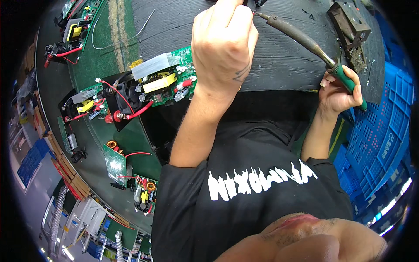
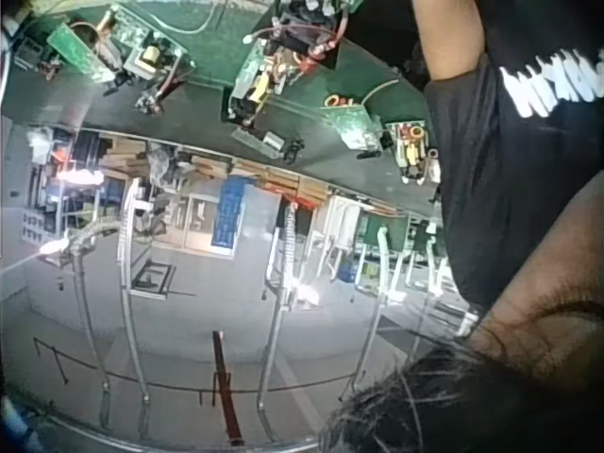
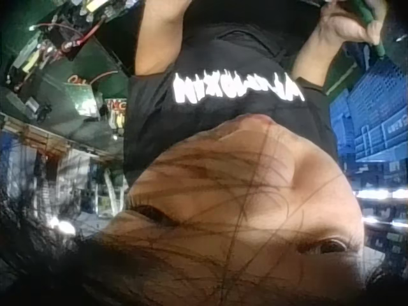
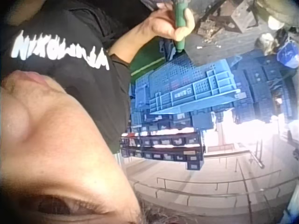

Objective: Soldering wires and components onto green printed circuit boards at an assembly workbench.

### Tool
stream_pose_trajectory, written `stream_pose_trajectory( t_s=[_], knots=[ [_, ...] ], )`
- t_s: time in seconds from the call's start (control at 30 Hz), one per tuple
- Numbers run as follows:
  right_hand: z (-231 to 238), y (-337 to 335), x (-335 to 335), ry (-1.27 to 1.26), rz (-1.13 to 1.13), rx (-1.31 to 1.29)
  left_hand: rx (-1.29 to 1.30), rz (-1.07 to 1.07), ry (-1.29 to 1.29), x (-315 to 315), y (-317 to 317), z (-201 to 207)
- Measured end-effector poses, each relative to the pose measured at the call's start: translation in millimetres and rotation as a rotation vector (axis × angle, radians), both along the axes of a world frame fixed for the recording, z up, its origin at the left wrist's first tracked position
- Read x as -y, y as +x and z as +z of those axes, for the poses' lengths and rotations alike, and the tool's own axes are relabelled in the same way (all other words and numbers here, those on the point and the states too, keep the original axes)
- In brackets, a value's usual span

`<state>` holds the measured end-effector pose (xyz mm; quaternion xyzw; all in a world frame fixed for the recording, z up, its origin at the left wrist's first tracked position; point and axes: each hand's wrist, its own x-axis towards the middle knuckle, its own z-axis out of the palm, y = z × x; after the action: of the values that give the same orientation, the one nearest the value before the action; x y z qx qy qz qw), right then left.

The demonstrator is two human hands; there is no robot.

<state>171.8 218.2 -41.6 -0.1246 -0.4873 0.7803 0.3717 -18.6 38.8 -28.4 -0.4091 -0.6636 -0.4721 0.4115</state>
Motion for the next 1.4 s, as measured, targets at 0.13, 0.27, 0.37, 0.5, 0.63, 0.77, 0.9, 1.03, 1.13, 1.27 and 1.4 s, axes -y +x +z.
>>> stream_pose_trajectory(
  t_s=[0.13,0.27,0.37,0.5,0.63,0.77,0.9,1.03,1.13,1.27,1.4],
  knots=[
    [-2.8,2.3,-2.1,-0.006,0.022,-0.01,0.002,-0.001,-0.016,0.8,1.0,1.4],
    [-1.9,1.2,-1.8,-0.02,0.015,-0.016,0.002,-0.014,-0.005,0.2,0.9,1.1],
    [-2.3,1.6,-2.5,-0.019,0.015,-0.011,0.008,-0.015,-0.014,1.1,1.1,2.2],
    [-2.6,2.4,-3.1,-0.024,0.029,-0.02,0.004,-0.003,-0.039,1.1,0.6,3.7],
    [-2.5,2.4,-3.8,-0.021,0.009,-0.007,-0.001,-0.002,-0.019,0.2,0.7,2.5],
    [-1.6,2.8,-4.2,-0.084,-0.01,-0.015,-0.002,-0.003,-0.013,-0.6,0.2,1.6],
    [1.2,3.8,-3.7,-0.055,-0.026,0.017,-0.024,-0.009,0.015,-4.9,-0.9,-1.4],
    [-3.5,-0.7,0.9,-0.05,-0.034,0.026,-0.009,-0.014,0.015,0.4,-1.7,-1.0],
    [-0.9,2.8,-2.8,-0.05,-0.031,0.015,-0.022,-0.016,0.053,-4.6,-1.3,-2.1],
    [-3.4,2.6,-3.6,-0.032,-0.008,0.006,0.011,-0.009,0.021,-2.7,-0.2,-1.2],
    [-4.7,3.2,-2.7,-0.039,-0.031,0.012,0.007,-0.009,-0.02,-0.1,-0.4,-0.8]
  ],
)
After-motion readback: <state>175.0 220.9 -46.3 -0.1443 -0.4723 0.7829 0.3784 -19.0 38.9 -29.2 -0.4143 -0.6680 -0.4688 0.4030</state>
